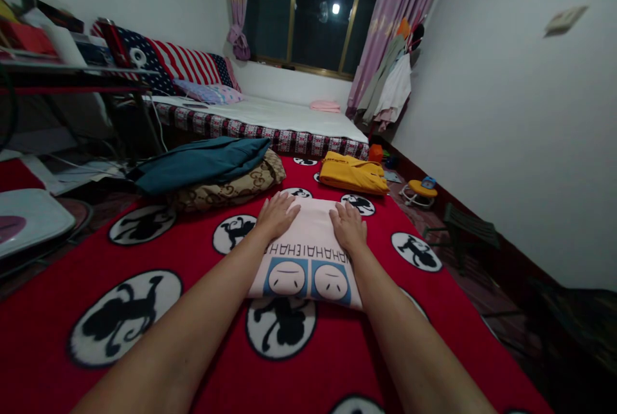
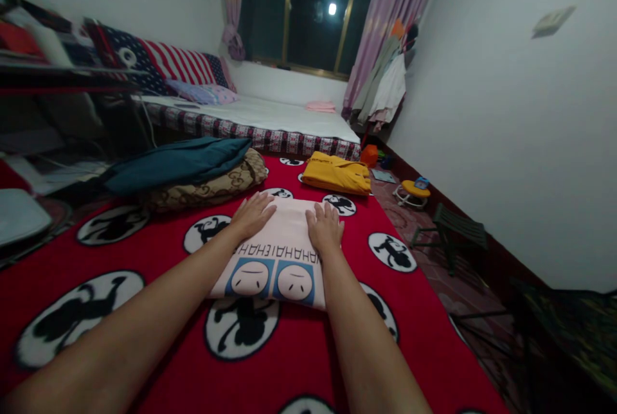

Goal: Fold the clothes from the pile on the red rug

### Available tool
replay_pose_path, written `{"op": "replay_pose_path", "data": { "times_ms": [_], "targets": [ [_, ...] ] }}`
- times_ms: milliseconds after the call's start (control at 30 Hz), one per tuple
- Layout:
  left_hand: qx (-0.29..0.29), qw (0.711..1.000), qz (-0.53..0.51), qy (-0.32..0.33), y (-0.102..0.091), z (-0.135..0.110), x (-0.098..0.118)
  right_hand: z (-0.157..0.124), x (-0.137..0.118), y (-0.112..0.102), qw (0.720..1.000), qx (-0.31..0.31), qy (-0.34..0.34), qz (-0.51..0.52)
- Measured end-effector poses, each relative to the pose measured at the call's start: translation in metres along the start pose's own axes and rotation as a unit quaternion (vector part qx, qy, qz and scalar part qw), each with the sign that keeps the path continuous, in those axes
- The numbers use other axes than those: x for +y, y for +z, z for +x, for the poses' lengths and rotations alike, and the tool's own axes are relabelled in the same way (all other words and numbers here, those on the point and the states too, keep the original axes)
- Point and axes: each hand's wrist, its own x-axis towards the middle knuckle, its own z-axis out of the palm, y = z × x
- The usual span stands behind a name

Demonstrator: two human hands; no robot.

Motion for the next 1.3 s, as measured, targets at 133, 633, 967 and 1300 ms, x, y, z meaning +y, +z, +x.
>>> {"op": "replay_pose_path", "data": {
  "times_ms": [133, 633, 967, 1300],
  "targets": [
    [-0.025, 1.0, 0.016, 0.002, -0.003, -0.009, -0.003, -0.006, 0.004, 0.0, 1.0, -0.019, 0.006, -0.004],
    [-0.068, 0.987, 0.133, 0.061, -0.029, -0.104, -0.023, -0.079, 0.033, -0.016, 0.991, -0.08, -0.025, -0.101],
    [0.015, 0.959, 0.239, 0.154, -0.085, -0.167, 0.017, -0.134, 0.0, -0.059, 0.981, -0.02, -0.123, -0.15],
    [0.003, 0.969, 0.081, 0.234, -0.018, -0.161, 0.038, -0.145, -0.028, -0.018, 0.959, -0.024, -0.28, -0.043]
  ]
}}
